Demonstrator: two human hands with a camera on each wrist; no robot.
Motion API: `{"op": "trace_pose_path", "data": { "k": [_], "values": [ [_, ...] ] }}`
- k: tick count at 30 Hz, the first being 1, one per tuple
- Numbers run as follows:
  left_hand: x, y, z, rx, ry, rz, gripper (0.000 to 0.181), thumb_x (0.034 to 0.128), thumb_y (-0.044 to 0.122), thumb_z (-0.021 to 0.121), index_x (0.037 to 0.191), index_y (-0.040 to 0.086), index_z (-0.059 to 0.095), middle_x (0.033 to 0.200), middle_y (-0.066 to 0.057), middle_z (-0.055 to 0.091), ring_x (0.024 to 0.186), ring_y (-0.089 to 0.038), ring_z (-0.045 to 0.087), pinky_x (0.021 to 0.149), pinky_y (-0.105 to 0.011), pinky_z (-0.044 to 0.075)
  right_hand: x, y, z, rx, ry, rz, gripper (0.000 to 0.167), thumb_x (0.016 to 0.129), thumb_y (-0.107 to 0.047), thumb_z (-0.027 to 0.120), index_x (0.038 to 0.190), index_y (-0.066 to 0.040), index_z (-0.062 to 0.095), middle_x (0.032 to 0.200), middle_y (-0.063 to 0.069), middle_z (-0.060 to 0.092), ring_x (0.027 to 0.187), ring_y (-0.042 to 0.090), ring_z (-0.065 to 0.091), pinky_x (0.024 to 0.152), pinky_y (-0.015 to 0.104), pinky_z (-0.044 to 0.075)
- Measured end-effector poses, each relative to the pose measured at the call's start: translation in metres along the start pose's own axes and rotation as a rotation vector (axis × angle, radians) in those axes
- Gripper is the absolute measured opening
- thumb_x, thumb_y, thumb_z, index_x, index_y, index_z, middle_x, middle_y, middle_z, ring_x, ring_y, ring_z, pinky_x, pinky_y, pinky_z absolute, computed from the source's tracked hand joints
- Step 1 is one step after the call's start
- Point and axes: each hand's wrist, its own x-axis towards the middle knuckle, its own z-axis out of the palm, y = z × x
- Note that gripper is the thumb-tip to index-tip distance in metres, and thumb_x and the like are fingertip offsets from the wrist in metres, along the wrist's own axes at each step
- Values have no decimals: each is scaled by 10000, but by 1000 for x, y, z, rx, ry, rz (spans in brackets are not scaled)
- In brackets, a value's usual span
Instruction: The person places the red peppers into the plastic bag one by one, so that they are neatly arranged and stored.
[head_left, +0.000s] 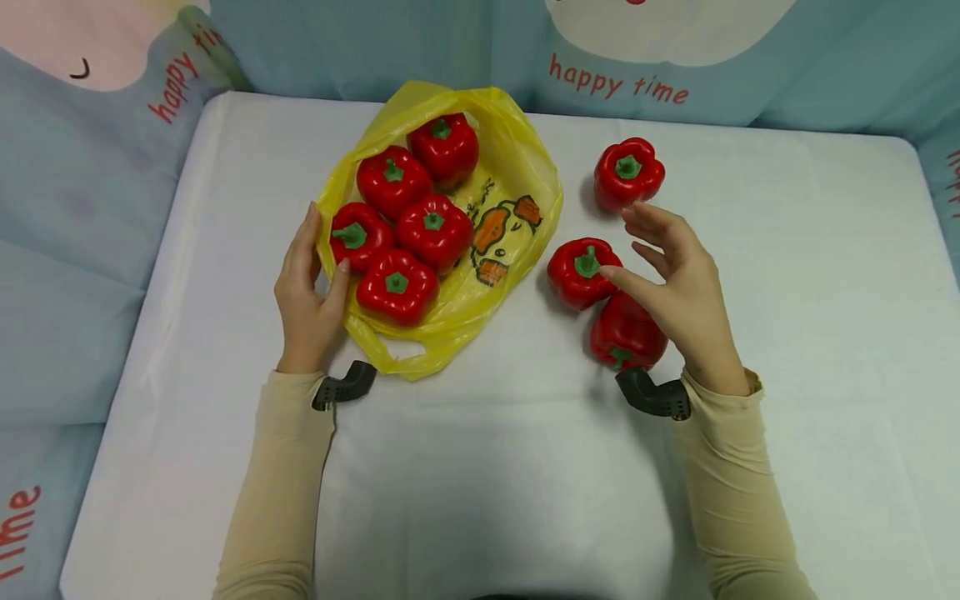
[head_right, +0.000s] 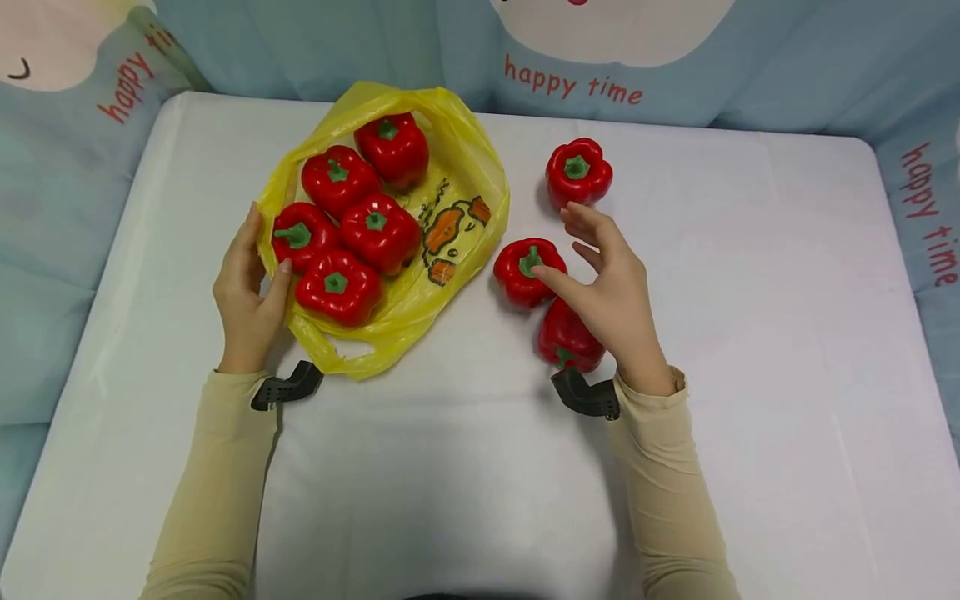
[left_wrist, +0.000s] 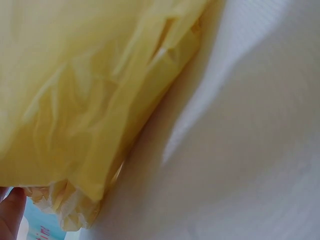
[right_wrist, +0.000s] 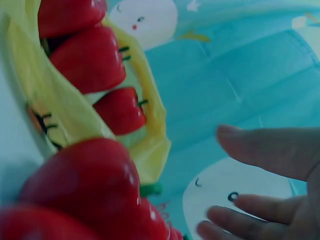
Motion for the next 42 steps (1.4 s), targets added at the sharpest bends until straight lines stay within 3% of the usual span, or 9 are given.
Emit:
{"op": "trace_pose_path", "data": {
  "k": [6, 9, 30, 42],
  "values": [
    [-2, -26, 2, -12, -9, -3, 550, 858, -89, 563, 1385, -58, 407, 1442, -111, 416, 1331, -191, 379, 1067, -340, 361, -2, 8, -8, -172, -126, 54, 701, 800, -108, 745, 1406, -71, 395, 1386, 80, 463, 1250, 240, 445, 1015, 422, 424],
    [-2, -32, 3, -23, -14, 11, 552, 868, -58, 561, 1397, -33, 405, 1451, -73, 410, 1333, -196, 377, 1068, -346, 362, -2, 11, -8, -212, -153, 82, 726, 794, -158, 760, 1414, -86, 390, 1393, 92, 459, 1254, 263, 446, 986, 500, 430],
    [-3, -31, 1, -28, -8, 0, 543, 876, -41, 542, 1401, -27, 402, 1448, -49, 415, 1331, -211, 381, 1063, -347, 368, 5, 20, 4, -333, -232, 141, 843, 769, -257, 786, 1442, -24, 335, 1378, 192, 450, 1186, 370, 484, 951, 533, 453],
    [-4, -33, 1, -28, -7, 9, 542, 874, -39, 544, 1397, -36, 403, 1444, -55, 420, 1329, -222, 383, 1063, -359, 368, 5, 25, 5, -330, -224, 124, 788, 774, -256, 782, 1415, -21, 388, 1337, 184, 491, 1130, 359, 535, 942, 510, 468]
  ]
}}
